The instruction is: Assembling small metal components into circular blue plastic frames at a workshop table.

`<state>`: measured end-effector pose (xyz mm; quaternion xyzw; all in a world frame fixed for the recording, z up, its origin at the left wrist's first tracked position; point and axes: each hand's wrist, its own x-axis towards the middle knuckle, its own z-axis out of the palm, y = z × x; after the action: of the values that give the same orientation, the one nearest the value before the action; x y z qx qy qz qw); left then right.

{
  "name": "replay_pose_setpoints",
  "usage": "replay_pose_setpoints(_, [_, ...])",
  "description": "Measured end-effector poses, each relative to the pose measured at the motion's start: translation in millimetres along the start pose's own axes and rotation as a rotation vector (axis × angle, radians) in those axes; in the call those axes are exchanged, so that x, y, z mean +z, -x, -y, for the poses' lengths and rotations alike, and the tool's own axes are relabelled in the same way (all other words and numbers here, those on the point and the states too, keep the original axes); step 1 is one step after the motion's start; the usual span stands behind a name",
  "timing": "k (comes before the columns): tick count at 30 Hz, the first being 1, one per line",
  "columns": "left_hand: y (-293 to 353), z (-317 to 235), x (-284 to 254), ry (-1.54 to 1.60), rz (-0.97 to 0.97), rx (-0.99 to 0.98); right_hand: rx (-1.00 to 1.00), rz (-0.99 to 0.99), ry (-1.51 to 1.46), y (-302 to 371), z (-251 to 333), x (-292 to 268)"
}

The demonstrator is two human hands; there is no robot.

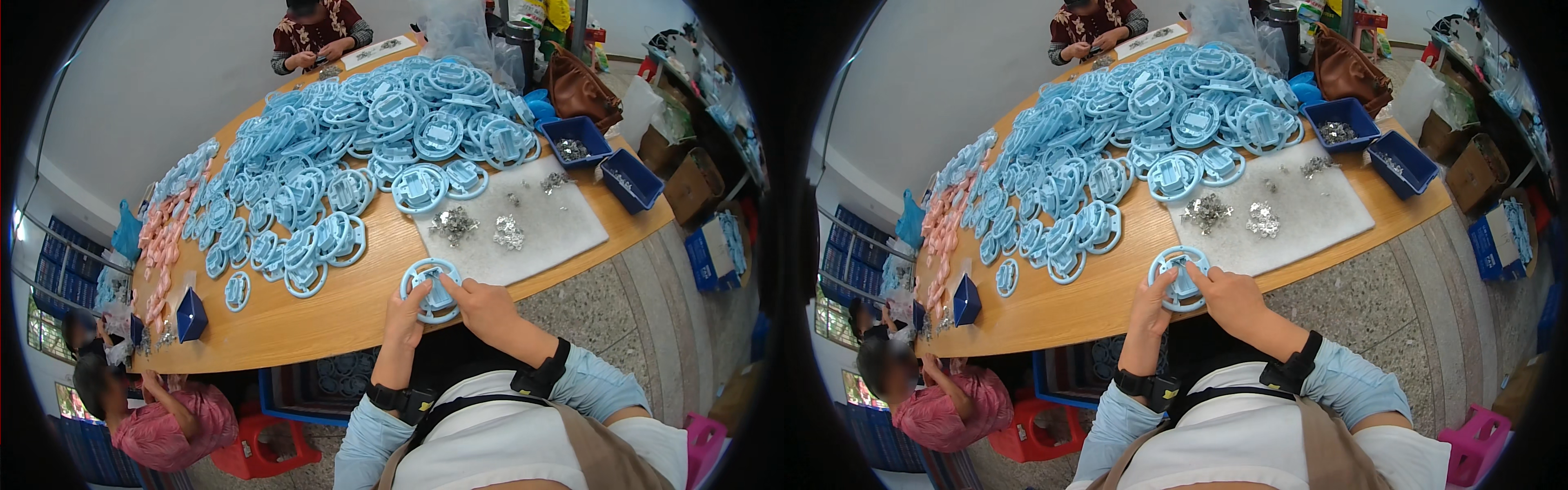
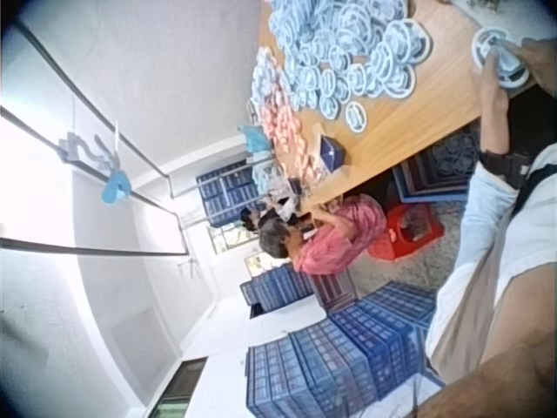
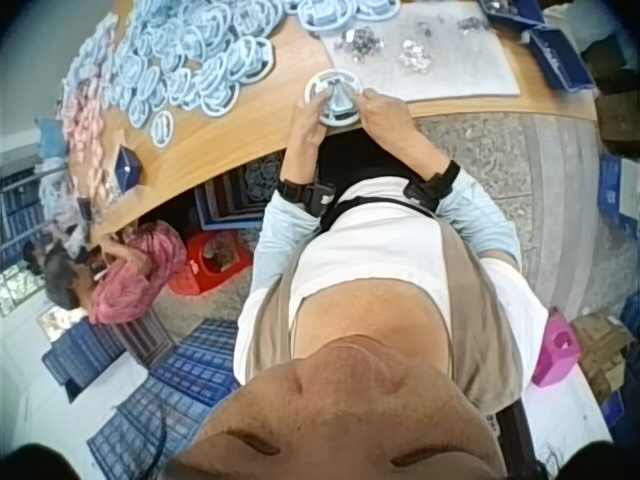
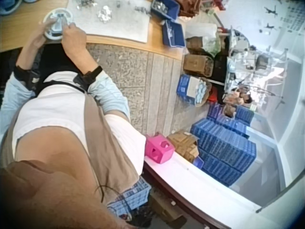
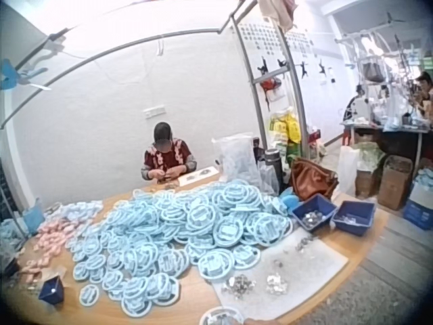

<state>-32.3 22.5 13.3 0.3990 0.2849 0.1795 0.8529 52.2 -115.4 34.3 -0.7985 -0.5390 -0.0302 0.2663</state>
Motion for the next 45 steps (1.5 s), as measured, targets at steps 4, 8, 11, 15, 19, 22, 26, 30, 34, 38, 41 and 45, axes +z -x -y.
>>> replay_pose_setpoints(4, [1.8,-1.4,1.6,-0.012,0.016,0.008,0.018,0.025,0.012,-0.4,3.5,3.3])
replay_pose_setpoints(8, [1.3,1.1,1.2,-0.032,0.017,0.005,0.079,0.101,0.009,-6.0,10.8,-0.3])
replay_pose_setpoints(11, [5.3,0.2,1.2,-0.039,0.03,0.007,0.078,0.133,0.081,-10.2,18.2,-2.6])
replay_pose_setpoints(15, [1.5,-0.6,0.4,-0.03,0.018,-0.013,0.056,0.141,0.071,-12.9,13.4,-2.9])
replay_pose_setpoints(19, [1.2,1.7,-6.7,0.06,0.031,-0.004,0.076,-0.036,-0.158,-5.4,2.7,-4.3])
replay_pose_setpoints(22, [7.0,0.3,-3.0,0.138,0.013,-0.008,0.167,-0.325,-0.309,-6.0,-6.8,0.2])
replay_pose_setpoints(26, [17.8,-6.8,10.0,0.116,0.084,-0.03,0.343,-0.06,-0.814,-6.3,-28.0,-6.0])
replay_pose_setpoints(30, [15.9,-27.0,3.4,-0.228,0.331,-0.239,0.311,0.05,-0.974,-10.9,-36.1,-21.4])
replay_pose_setpoints(34, [11.3,-25.1,13.5,-0.438,0.423,-0.235,0.166,-0.019,-0.54,-27.4,-62.5,-27.4])
replay_pose_setpoints(38, [2.9,-13.9,20.2,-0.225,0.243,-0.084,0.208,-0.202,-0.136,-47.7,-117.2,-41.2])
replay_pose_setpoints(41, [0.1,-8.3,19.3,-0.047,0.138,-0.049,0.196,-0.081,-0.125,-56.2,-123.0,-45.2])
replay_pose_setpoints(45, [-2.2,-1.0,14.9,-0.011,0.108,-0.05,0.106,0.056,-0.073,-63.3,-132.3,-40.1])
